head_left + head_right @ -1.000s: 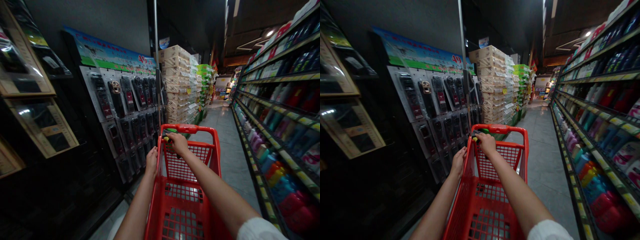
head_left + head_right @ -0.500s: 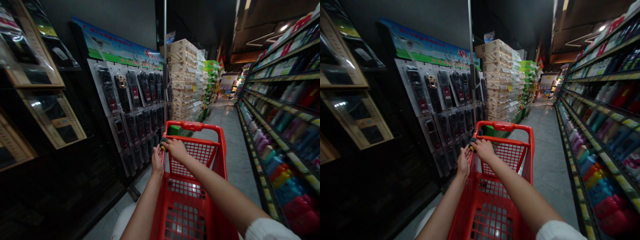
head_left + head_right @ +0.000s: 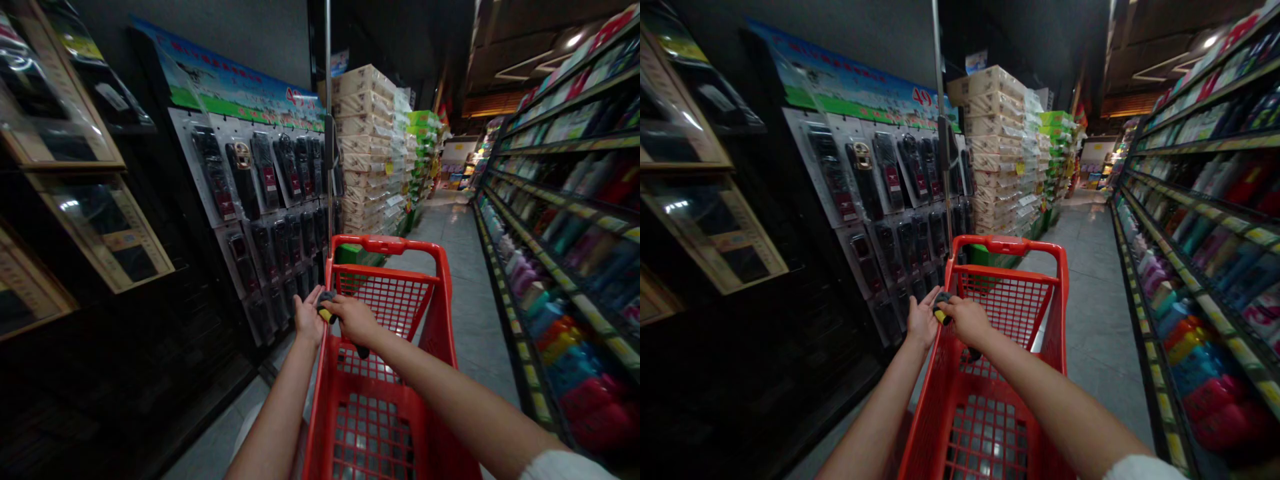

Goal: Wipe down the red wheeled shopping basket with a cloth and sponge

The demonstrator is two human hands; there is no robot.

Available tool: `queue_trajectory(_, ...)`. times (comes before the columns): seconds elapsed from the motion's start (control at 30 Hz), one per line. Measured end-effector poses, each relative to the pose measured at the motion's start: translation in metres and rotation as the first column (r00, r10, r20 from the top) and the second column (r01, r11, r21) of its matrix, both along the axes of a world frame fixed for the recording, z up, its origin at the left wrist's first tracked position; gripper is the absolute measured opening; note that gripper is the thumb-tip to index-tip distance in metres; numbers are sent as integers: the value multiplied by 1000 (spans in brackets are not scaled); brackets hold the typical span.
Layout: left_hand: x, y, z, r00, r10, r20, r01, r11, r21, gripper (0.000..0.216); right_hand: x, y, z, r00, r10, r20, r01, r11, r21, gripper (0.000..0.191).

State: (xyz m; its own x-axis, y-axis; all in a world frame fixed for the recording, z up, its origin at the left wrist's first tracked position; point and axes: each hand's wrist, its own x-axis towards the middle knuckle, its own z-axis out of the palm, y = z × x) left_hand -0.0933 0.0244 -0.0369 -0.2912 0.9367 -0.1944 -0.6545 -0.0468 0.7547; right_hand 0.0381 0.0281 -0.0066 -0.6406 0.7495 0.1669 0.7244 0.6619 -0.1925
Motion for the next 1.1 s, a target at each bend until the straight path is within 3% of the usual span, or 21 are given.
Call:
queue_trajectory(0.1,-10,-2,0,997,-78,6,79,996,-39,62,2,-1,6,999,15,36,-15,1000,-17,50)
queue_trajectory(0.2,-21,-5,-1,981,-169,-97,156,979,-130,36,3,-4,7,999,14,45,-15,1000,15,46)
queue_trajectory(0.3,-33,-10,-2,956,-244,-162,209,956,-207,17,7,-26,-9,995,96,-2,-96,995,1,43)
queue_trajectory(0.4,-39,-14,0,936,-299,-184,252,937,-241,9,15,-58,-28,964,254,-79,-258,965,-43,40)
queue_trajectory(0.53,-38,-14,4,922,-329,-205,271,925,-268,15,24,-66,-30,920,384,-76,-388,920,-61,40)
queue_trajectory(0.67,-38,-14,6,918,-341,-203,277,917,-285,23,20,-40,-19,972,225,-65,-228,973,-44,41)
queue_trajectory(0.77,-40,-15,7,917,-351,-188,289,912,-293,22,14,-43,-21,982,161,-95,-166,985,-45,44)
queue_trajectory(0.97,-43,-15,8,915,-368,-164,303,897,-320,24,21,-105,-31,909,410,-77,-416,901,-125,45)
queue_trajectory(1.1,-43,-12,10,921,-354,-164,283,895,-346,26,24,-101,-25,885,465,-11,-464,881,-96,45)
